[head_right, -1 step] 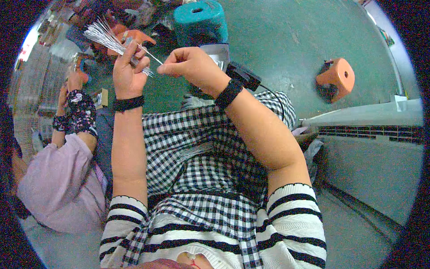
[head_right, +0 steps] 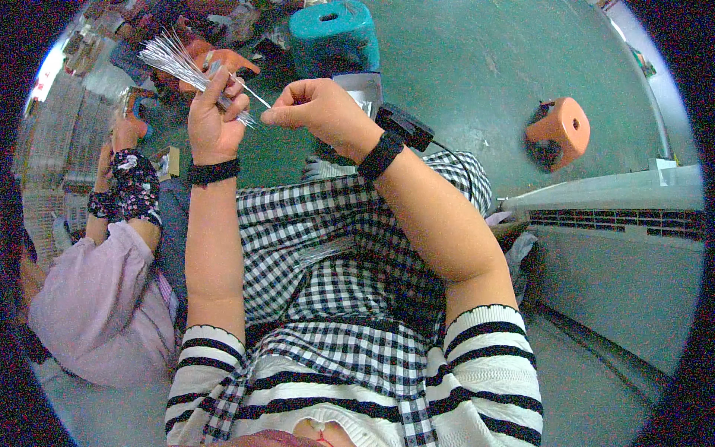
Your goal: Assembling small green plastic components onto a bundle of thin metal rods.
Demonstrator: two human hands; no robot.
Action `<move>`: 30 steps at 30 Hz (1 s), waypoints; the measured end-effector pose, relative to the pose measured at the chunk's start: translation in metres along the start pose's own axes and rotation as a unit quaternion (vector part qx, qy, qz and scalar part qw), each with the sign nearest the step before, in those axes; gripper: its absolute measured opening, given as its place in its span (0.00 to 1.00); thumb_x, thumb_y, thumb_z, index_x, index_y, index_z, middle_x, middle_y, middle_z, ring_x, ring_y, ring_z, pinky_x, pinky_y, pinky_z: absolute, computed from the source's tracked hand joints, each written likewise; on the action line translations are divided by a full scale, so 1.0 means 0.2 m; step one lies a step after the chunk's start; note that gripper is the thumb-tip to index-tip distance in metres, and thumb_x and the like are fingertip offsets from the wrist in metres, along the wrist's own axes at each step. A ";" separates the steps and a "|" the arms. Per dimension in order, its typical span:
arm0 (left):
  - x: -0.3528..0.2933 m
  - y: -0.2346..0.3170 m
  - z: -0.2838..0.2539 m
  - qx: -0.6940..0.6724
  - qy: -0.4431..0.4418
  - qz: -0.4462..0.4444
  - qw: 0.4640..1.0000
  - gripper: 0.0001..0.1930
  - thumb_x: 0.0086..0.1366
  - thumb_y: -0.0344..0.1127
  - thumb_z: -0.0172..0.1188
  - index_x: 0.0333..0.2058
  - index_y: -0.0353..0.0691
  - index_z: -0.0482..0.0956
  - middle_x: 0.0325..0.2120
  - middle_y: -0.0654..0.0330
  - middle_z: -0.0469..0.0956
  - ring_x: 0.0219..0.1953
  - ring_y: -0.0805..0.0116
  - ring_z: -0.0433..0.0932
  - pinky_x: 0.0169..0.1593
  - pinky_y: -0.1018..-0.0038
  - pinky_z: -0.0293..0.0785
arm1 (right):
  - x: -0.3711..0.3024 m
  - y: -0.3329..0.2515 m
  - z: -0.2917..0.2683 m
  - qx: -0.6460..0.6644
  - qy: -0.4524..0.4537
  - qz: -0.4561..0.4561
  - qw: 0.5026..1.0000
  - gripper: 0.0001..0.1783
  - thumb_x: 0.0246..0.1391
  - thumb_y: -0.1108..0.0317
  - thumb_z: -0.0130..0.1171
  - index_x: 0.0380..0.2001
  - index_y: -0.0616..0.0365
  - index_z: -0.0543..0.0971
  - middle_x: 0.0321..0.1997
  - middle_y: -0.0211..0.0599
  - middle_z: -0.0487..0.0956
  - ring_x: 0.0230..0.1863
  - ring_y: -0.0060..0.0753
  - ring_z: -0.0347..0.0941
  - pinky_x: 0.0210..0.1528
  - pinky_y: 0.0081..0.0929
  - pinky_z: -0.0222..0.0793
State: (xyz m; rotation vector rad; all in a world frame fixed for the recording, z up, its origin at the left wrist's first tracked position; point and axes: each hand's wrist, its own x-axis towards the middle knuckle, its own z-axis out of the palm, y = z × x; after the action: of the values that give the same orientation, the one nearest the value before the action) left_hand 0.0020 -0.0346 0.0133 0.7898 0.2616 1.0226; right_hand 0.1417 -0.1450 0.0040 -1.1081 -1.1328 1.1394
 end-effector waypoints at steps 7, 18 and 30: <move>0.01 0.00 -0.04 0.013 0.024 0.037 0.999 0.07 0.55 0.27 0.59 0.33 0.32 0.75 0.23 0.65 0.71 0.22 0.80 0.64 0.16 0.86 0.51 | -0.01 0.01 0.01 -0.129 0.033 -0.058 0.989 0.12 0.45 0.67 0.63 0.17 0.56 0.71 0.18 0.17 0.67 0.21 0.10 0.58 0.23 0.13 0.54; -0.02 0.01 0.02 0.024 0.027 -0.015 0.999 0.07 0.54 0.26 0.60 0.33 0.31 0.76 0.22 0.65 0.71 0.22 0.81 0.65 0.16 0.87 0.50 | -0.01 0.01 0.00 -0.055 0.045 -0.030 0.997 0.11 0.45 0.67 0.63 0.18 0.56 0.71 0.19 0.17 0.66 0.22 0.10 0.57 0.24 0.13 0.52; -0.01 0.01 0.01 0.062 0.029 0.047 0.997 0.07 0.53 0.25 0.60 0.31 0.30 0.75 0.20 0.66 0.69 0.18 0.82 0.62 0.17 0.86 0.50 | 0.00 0.01 0.01 -0.278 0.072 -0.143 0.947 0.11 0.47 0.65 0.62 0.21 0.58 0.73 0.20 0.19 0.70 0.23 0.11 0.61 0.26 0.14 0.59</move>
State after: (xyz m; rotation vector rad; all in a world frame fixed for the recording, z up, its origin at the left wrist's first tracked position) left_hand 0.0004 -0.0370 0.0151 0.8931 0.3424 1.1268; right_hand 0.1389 -0.1443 0.0025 -1.3686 -1.4888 0.5086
